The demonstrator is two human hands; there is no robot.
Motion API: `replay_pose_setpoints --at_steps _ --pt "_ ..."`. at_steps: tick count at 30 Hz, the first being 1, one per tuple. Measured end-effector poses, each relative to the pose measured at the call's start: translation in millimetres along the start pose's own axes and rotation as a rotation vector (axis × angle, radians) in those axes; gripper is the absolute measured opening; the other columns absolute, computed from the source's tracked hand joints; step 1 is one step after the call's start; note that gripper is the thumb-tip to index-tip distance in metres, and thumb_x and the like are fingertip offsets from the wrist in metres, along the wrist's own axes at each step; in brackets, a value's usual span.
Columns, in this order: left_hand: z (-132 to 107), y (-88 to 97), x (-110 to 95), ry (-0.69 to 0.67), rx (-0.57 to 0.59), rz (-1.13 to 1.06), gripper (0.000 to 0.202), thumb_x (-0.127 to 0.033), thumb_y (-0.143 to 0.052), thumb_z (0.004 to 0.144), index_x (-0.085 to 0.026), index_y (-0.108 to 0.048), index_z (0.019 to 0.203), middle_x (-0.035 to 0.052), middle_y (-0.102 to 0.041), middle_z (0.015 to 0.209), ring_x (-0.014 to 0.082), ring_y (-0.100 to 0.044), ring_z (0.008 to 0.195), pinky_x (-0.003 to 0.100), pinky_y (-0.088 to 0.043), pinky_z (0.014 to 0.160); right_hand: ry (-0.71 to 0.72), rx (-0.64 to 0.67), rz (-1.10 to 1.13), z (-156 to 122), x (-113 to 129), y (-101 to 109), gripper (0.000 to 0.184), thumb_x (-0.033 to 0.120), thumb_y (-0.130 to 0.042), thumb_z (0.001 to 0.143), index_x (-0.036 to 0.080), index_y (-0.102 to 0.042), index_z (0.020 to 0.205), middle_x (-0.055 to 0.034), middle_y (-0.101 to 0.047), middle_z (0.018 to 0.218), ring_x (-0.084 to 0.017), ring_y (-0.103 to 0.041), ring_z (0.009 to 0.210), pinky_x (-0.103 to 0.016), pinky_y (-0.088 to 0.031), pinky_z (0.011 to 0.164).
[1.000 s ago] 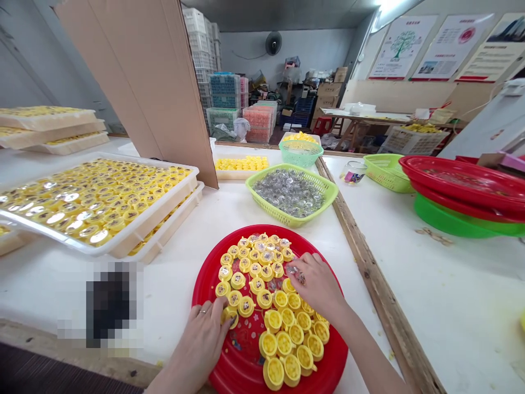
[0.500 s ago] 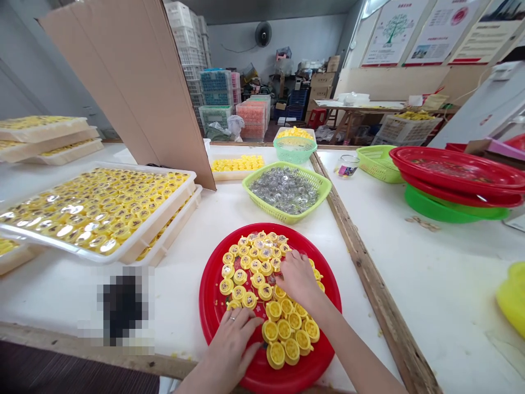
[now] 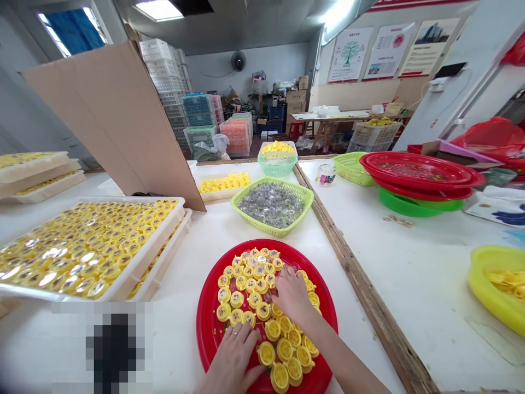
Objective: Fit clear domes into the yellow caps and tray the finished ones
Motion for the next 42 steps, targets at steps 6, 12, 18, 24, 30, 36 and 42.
replay_pose_setpoints --at_steps 6,12,18,24,30,36,42 --pt "0 -0.5 4 -0.009 0.003 -0.055 0.035 -0.027 -0.068 0.083 -0.029 -0.063 0.117 0.0087 -0.061 0.118 0.0310 -0.057 0.113 0.050 -0.043 0.100 0.042 -0.007 0.076 -18 -3 7 0.013 0.029 -0.059 0.088 0.021 -0.069 0.089 -0.0102 -0.067 0.105 -0.030 -0.058 0.108 -0.042 -0.045 0.088" --pt "3 -0.6 -1 0.000 0.026 -0.060 0.033 -0.029 -0.067 0.084 -0.029 -0.062 0.117 0.0090 -0.061 0.115 0.0320 -0.058 0.111 0.053 -0.044 0.097 0.029 -0.030 0.168 -44 11 -5 0.015 0.031 -0.058 0.084 0.020 -0.067 0.091 -0.0115 -0.066 0.102 -0.034 -0.056 0.106 -0.048 -0.044 0.088" --pt "-1 0.6 1 0.000 0.003 -0.124 0.030 -0.023 -0.067 0.083 -0.026 -0.063 0.112 0.0088 -0.061 0.114 0.0307 -0.057 0.111 0.050 -0.042 0.099 -0.029 -0.077 0.246 -41 16 -14 0.012 0.018 -0.051 0.083 0.018 -0.063 0.084 -0.0122 -0.066 0.096 -0.035 -0.057 0.102 -0.051 -0.042 0.086" --pt "-11 16.3 3 -0.004 -0.068 -0.304 0.026 -0.015 -0.066 0.078 -0.022 -0.063 0.103 0.0079 -0.064 0.108 0.0264 -0.059 0.104 0.042 -0.047 0.095 -0.035 -0.042 0.507 -44 -2 -14 0.008 0.026 -0.054 0.083 0.022 -0.060 0.081 -0.0041 -0.067 0.090 -0.023 -0.062 0.089 -0.038 -0.048 0.081" --pt "-15 41.7 -2 0.090 -0.137 -0.558 0.031 -0.011 -0.060 0.077 -0.021 -0.060 0.107 0.0074 -0.068 0.106 0.0228 -0.062 0.097 0.035 -0.051 0.087 -0.159 0.135 1.416 -61 -14 -10 0.028 0.044 -0.073 0.074 0.021 -0.057 0.078 0.0005 -0.065 0.075 -0.017 -0.061 0.071 -0.029 -0.047 0.065" --pt "-8 57.0 -14 0.107 -0.152 -0.717 0.024 -0.014 -0.063 0.079 -0.020 -0.062 0.102 0.0042 -0.067 0.099 0.0195 -0.062 0.091 0.030 -0.049 0.084 -0.294 0.294 1.941 -81 -2 3 0.038 0.034 -0.085 0.068 0.021 -0.059 0.092 0.0024 -0.070 0.075 -0.011 -0.064 0.065 -0.024 -0.049 0.063" --pt "-8 59.0 -17 0.092 -0.182 -0.735 0.025 -0.018 -0.065 0.081 -0.021 -0.062 0.106 0.0041 -0.067 0.100 0.0194 -0.061 0.091 0.030 -0.048 0.084 -0.322 0.337 2.158 -88 5 0 0.031 0.025 -0.086 0.069 0.019 -0.066 0.092 0.0015 -0.071 0.073 -0.011 -0.068 0.066 -0.022 -0.055 0.065"
Point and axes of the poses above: each hand's wrist, its own z-axis towards the middle knuckle, its own y-axis out of the back of the hand, x = y × z, the point moved 2 cm from there along z, towards the middle knuckle
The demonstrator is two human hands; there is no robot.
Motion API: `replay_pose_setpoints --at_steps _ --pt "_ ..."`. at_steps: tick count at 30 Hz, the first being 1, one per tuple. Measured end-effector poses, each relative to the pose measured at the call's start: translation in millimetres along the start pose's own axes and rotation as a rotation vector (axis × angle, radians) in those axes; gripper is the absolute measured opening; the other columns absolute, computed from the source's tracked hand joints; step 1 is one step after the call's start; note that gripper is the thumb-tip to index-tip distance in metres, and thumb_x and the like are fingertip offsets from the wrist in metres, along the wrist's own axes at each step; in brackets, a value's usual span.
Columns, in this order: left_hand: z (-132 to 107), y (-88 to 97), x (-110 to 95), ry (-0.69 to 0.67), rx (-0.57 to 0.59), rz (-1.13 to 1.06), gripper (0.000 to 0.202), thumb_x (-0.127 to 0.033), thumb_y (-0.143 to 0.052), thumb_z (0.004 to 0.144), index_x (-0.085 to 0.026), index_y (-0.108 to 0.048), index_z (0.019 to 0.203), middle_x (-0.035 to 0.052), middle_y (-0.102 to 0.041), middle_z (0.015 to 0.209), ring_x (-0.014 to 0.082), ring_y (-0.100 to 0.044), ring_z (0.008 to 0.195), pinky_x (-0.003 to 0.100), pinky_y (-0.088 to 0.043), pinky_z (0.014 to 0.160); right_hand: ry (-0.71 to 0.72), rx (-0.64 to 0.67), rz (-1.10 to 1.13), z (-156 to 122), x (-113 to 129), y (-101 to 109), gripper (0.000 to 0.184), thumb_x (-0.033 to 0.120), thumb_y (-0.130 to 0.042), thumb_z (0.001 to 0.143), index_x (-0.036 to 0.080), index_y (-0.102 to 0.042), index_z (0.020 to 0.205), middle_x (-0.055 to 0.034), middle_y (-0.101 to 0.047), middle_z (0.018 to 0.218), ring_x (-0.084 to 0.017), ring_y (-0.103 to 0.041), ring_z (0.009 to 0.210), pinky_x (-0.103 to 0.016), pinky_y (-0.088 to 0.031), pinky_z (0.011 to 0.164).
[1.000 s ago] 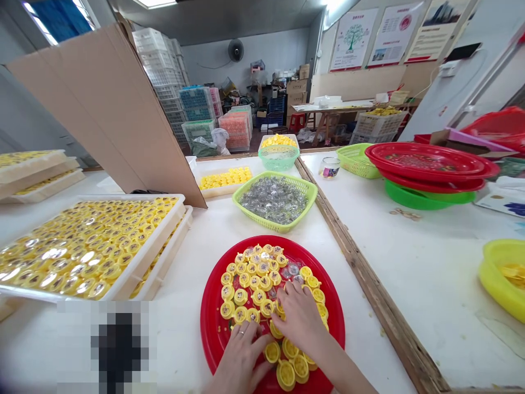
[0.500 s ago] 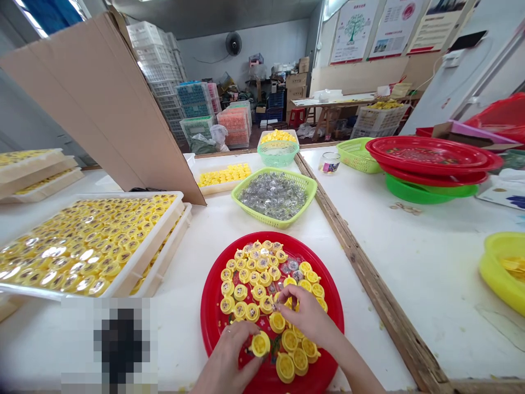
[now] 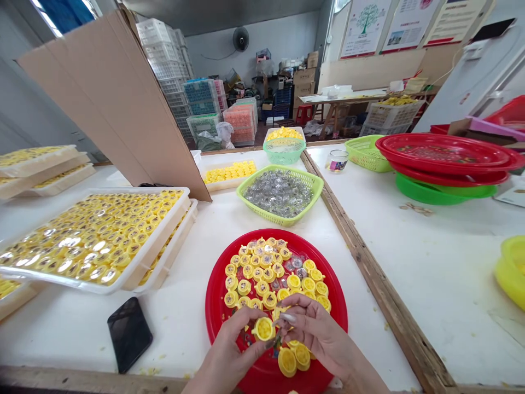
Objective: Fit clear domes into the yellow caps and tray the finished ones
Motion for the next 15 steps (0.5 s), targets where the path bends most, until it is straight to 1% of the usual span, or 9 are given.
replay_pose_setpoints --at_steps 3,6,8,10,13,15 --pt "-1 1.1 -2 -0.010 -0.007 0.000 0.024 -0.019 -0.066 0.082 -0.021 -0.062 0.106 0.0038 -0.068 0.101 0.0188 -0.061 0.091 0.030 -0.048 0.084 -0.026 -0.002 0.057 -1 -3 -2 0.030 0.023 -0.085 0.070 0.020 -0.064 0.092 0.0026 -0.070 0.071 -0.010 -0.069 0.063 -0.019 -0.057 0.062" --pt "0 2.5 -3 -0.032 -0.030 0.001 0.022 -0.023 -0.067 0.083 -0.020 -0.062 0.105 0.0043 -0.068 0.101 0.0187 -0.062 0.090 0.030 -0.048 0.084 -0.056 -0.075 0.083 -2 -3 -4 0.037 0.025 -0.087 0.068 0.020 -0.065 0.098 -0.0001 -0.073 0.076 -0.011 -0.072 0.068 -0.017 -0.058 0.063" --pt "0 3.1 -4 -0.046 -0.042 -0.005 0.020 -0.024 -0.068 0.083 -0.020 -0.063 0.102 0.0039 -0.069 0.098 0.0182 -0.062 0.088 0.029 -0.049 0.082 -0.070 -0.105 0.103 -2 -4 -5 0.036 0.026 -0.089 0.064 0.018 -0.067 0.092 -0.0021 -0.074 0.078 -0.012 -0.073 0.069 -0.016 -0.057 0.062" --pt "0 3.5 -5 -0.049 -0.051 -0.028 0.020 -0.025 -0.068 0.083 -0.021 -0.065 0.102 0.0035 -0.070 0.099 0.0181 -0.063 0.089 0.028 -0.049 0.082 -0.073 -0.105 0.117 -2 -4 -5 0.033 0.027 -0.091 0.061 0.017 -0.068 0.084 -0.0015 -0.073 0.074 -0.012 -0.072 0.066 -0.015 -0.056 0.059" --pt "2 2.8 -7 -0.005 -0.047 -0.108 0.023 -0.022 -0.068 0.082 -0.022 -0.067 0.105 0.0025 -0.073 0.099 0.0172 -0.064 0.087 0.025 -0.049 0.080 -0.053 -0.090 0.096 -3 -6 -8 0.033 0.029 -0.091 0.060 0.018 -0.068 0.081 0.0021 -0.068 0.066 -0.009 -0.067 0.059 -0.016 -0.054 0.055" --pt "3 1.1 -7 0.050 -0.036 -0.152 0.024 -0.023 -0.069 0.081 -0.022 -0.070 0.105 0.0017 -0.074 0.093 0.0161 -0.063 0.078 0.023 -0.050 0.073 -0.029 -0.086 0.046 -3 -8 -11 0.031 0.032 -0.090 0.062 0.018 -0.069 0.080 0.0030 -0.066 0.066 -0.007 -0.062 0.057 -0.016 -0.052 0.053"
Point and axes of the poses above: each hand's wrist, its own z-axis towards the middle knuckle, its own y-axis out of the back of the hand, x = y × z, the point moved 2 cm from there along z, towards the middle knuckle
